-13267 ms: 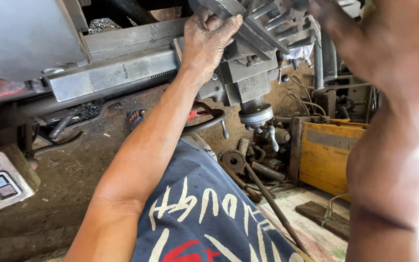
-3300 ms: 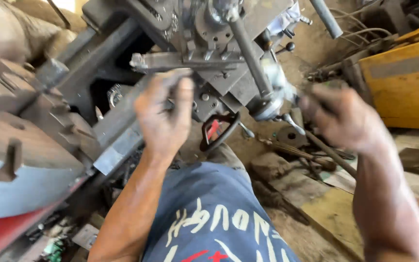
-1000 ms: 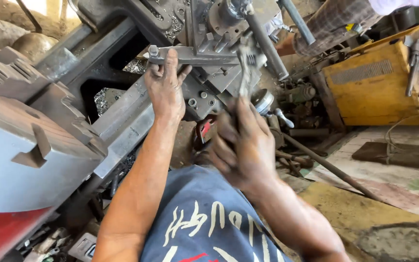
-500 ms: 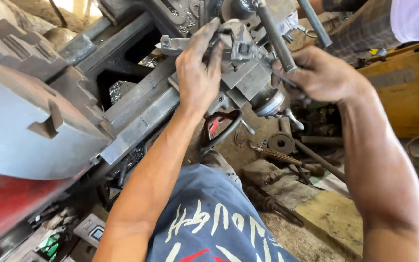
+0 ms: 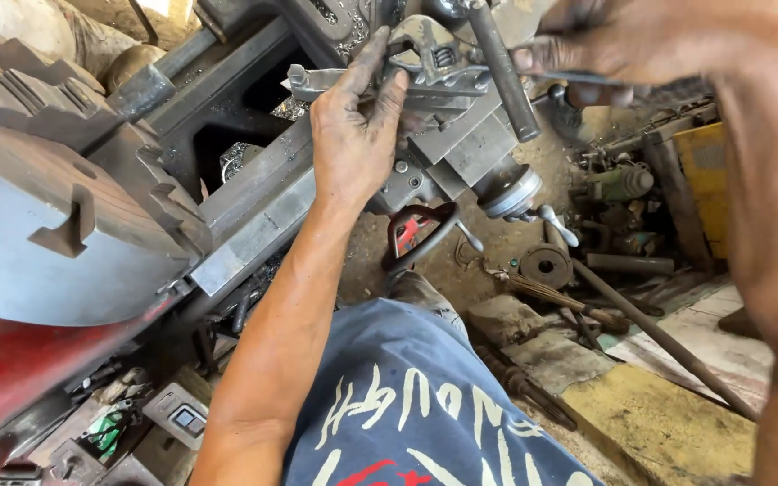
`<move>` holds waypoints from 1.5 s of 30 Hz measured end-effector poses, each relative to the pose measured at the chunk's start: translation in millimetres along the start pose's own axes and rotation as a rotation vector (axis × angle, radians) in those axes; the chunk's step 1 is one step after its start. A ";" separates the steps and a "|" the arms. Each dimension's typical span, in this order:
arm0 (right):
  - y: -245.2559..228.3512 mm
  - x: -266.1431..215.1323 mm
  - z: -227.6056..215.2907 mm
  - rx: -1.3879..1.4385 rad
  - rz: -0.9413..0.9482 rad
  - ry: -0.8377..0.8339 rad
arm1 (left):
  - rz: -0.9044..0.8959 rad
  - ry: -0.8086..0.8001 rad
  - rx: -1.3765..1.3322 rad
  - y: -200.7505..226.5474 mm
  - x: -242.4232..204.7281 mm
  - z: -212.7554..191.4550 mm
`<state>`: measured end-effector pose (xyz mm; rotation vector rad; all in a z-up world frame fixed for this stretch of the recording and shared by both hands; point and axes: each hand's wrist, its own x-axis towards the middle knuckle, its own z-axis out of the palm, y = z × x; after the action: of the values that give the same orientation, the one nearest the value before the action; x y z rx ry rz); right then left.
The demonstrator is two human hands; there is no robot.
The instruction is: The person uses two wrenches to tighten or loosen bolts on a metal component mounted on a machine. The hands repeatedly reposition the wrenches and apply force to adjust the fasteners on the machinery.
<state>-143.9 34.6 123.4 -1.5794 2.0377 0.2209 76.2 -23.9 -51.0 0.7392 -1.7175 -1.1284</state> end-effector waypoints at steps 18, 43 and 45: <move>-65.6 -59.2 205.2 0.829 -0.147 0.449 | -0.264 0.087 0.039 44.0 -48.6 -19.0; -59.4 -61.7 182.0 1.655 -0.277 0.307 | -0.577 0.064 -0.288 54.6 15.3 0.1; -55.3 -55.4 183.0 1.559 -0.266 0.357 | -0.605 0.050 -0.249 62.3 22.6 -2.2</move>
<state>-25.1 146.5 9.4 -0.7717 1.3453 -1.4530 69.5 -18.9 14.8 1.1549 -1.3030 -1.6783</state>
